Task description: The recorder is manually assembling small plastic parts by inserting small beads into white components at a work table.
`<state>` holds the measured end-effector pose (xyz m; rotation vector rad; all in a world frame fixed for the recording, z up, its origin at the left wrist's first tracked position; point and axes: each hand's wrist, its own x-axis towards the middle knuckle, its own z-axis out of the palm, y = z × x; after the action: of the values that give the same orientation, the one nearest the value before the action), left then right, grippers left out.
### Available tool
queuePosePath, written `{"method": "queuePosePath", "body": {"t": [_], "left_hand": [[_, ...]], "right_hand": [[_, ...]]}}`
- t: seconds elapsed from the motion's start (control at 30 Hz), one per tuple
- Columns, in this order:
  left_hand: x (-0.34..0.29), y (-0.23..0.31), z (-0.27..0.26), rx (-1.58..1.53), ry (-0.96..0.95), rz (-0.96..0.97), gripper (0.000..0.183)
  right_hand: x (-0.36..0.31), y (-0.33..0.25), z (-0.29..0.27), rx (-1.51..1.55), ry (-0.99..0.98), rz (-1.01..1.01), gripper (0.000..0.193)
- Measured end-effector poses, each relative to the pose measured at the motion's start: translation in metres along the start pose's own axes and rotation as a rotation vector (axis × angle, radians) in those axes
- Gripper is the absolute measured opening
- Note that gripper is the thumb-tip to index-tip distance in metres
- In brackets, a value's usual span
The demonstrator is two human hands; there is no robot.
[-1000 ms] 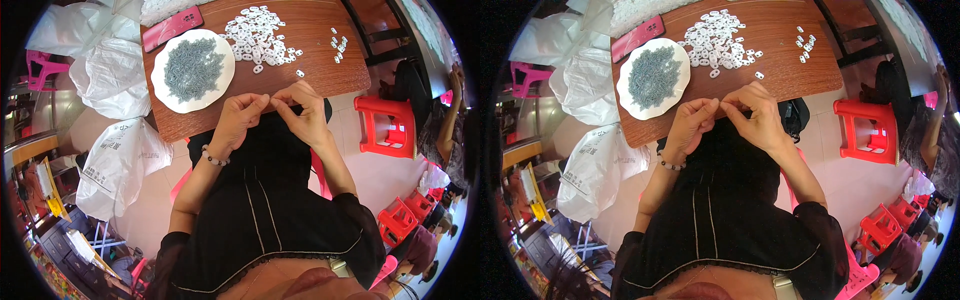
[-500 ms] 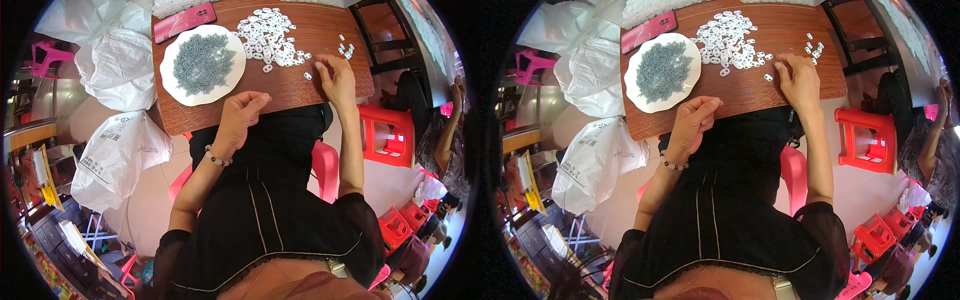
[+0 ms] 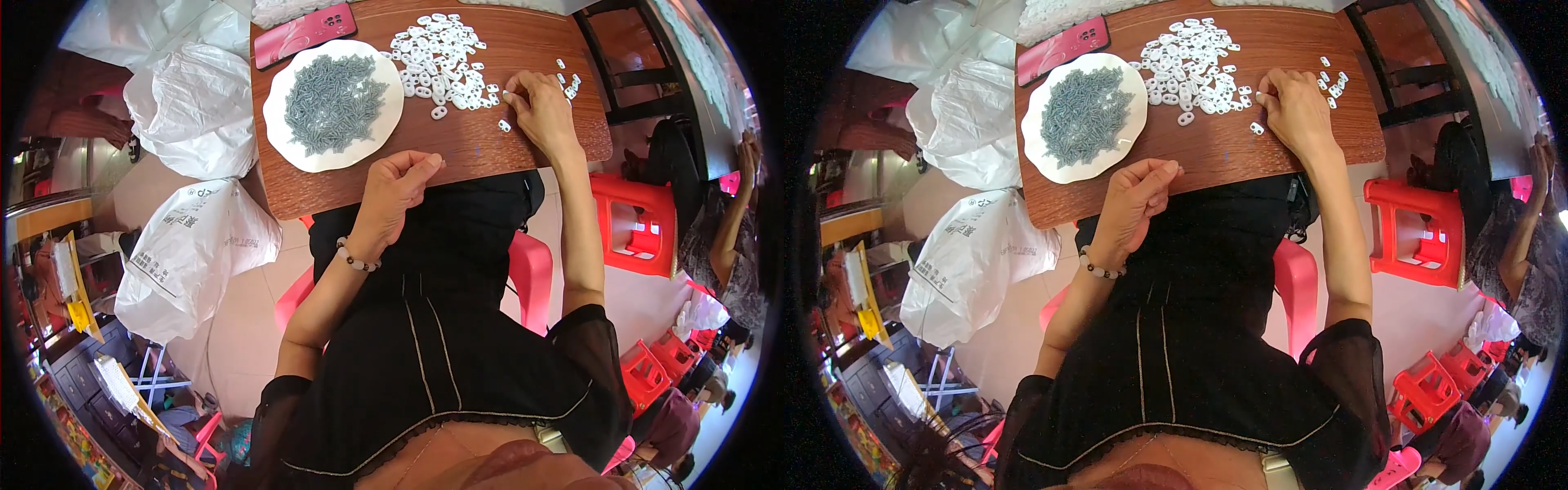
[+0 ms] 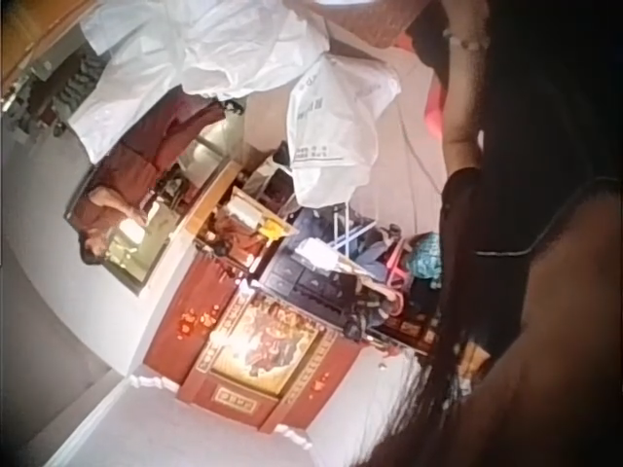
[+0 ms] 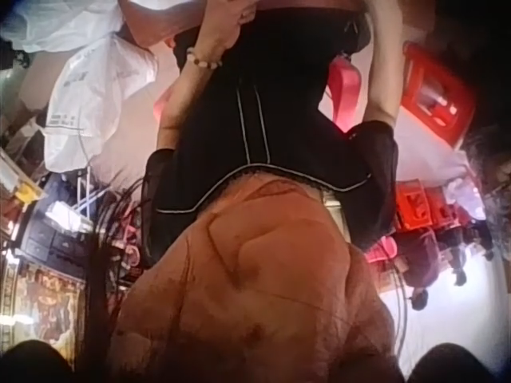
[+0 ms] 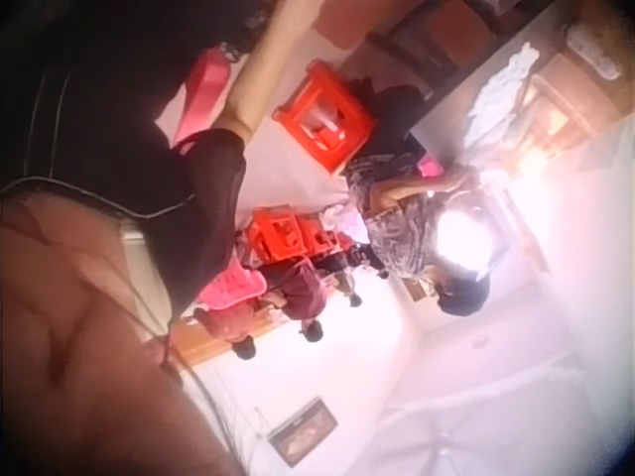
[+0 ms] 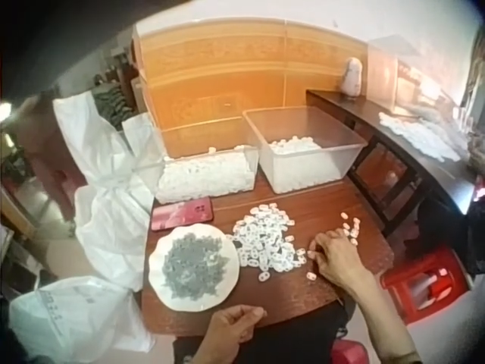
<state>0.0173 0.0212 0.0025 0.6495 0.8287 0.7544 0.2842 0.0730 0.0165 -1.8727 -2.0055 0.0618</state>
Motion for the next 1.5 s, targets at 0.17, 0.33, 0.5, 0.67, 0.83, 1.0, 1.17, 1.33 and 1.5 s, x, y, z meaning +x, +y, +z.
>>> {"method": "queuePosePath", "body": {"t": [0.17, 0.33, 0.5, 0.67, 0.83, 1.0, 1.17, 1.33, 1.5], "left_hand": [[0.001, 0.003, 0.008, 0.028, 0.049, 0.008, 0.022], [0.004, 0.009, 0.016, 0.06, 0.041, 0.06, 0.022], [0.012, 0.011, 0.032, 0.121, 0.054, 0.113, 0.021], [0.016, 0.008, 0.041, 0.271, 0.039, 0.169, 0.02], [0.016, 0.002, 0.043, 0.377, 0.061, 0.279, 0.019], [0.015, 0.002, 0.039, 0.371, -0.004, 0.259, 0.018], [0.012, 0.004, 0.045, 0.339, 0.035, 0.289, 0.018], [0.011, 0.004, 0.047, 0.345, 0.037, 0.269, 0.018], [0.014, -0.002, 0.042, 0.451, 0.054, 0.362, 0.019]], "right_hand": [[-0.002, -0.003, -0.002, 0.07, -0.028, 0.14, 0.014], [-0.018, 0.003, -0.007, 0.496, 0.028, 0.366, 0.017], [-0.045, -0.015, -0.012, 0.849, -0.057, 0.435, 0.015], [-0.066, -0.056, -0.027, 1.197, -0.099, 0.495, 0.013], [-0.076, -0.078, -0.033, 1.137, -0.001, 0.428, 0.01], [-0.078, -0.083, -0.031, 1.14, 0.051, 0.416, 0.01], [-0.08, -0.086, -0.027, 1.152, 0.051, 0.421, 0.01], [-0.082, -0.085, -0.021, 1.134, 0.056, 0.426, 0.009], [-0.082, -0.087, -0.022, 1.112, 0.074, 0.412, 0.01]]}}
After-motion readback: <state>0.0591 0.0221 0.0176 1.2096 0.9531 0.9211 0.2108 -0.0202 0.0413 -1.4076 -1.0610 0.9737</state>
